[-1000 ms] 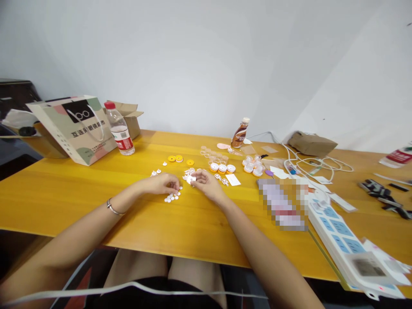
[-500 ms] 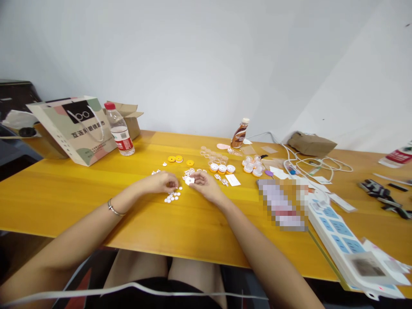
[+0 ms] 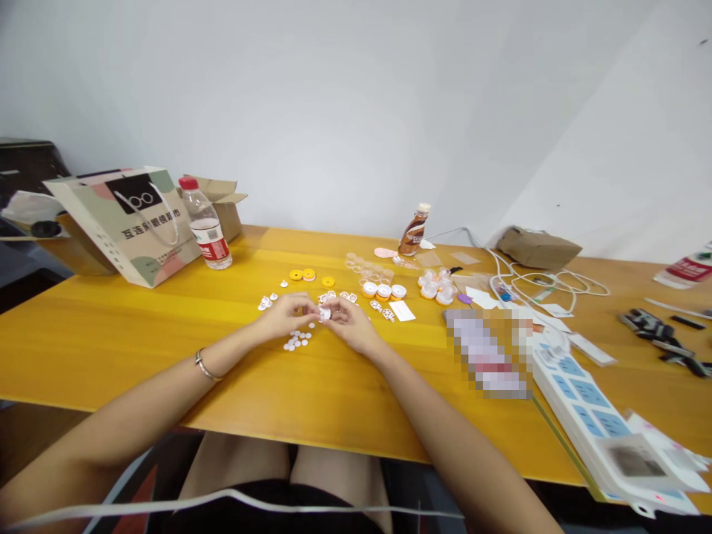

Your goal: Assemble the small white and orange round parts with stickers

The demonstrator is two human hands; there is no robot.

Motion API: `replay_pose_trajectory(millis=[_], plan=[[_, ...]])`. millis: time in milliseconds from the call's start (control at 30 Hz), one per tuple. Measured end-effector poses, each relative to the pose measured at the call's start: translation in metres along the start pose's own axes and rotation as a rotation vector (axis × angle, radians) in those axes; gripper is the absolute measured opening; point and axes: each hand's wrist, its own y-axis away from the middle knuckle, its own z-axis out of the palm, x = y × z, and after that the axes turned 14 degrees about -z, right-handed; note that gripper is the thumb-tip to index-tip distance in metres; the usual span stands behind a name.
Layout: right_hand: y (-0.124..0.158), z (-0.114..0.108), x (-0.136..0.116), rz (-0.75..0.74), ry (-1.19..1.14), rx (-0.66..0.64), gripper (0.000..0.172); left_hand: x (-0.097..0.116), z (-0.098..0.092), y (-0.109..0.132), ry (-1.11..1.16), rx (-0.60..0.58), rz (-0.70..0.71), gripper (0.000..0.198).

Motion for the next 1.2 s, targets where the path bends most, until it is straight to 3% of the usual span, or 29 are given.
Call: replay_pose_trajectory(millis=[433, 667, 933, 1200], plan=[[-0.002, 0.001, -0.001, 0.009, -0.032, 0.097, 0.025, 0.002, -0.005, 0.0, 0.079, 0.035, -0.056, 0.015], [-0.002, -0.001, -0.001, -0.009, -0.029, 0.083, 0.023, -0.012, -0.005, -0.001, -0.142, -0.204, -0.029, 0.015], [0.0, 0.0, -0.004, -0.025, -0.044, 0.088, 0.02, -0.009, -0.004, 0.0, -0.27, -0.185, -0.005, 0.013], [-0.001, 0.002, -0.008, -0.001, -0.028, 0.102, 0.021, -0.011, -0.005, -0.001, -0.359, -0.169, 0.119, 0.013]])
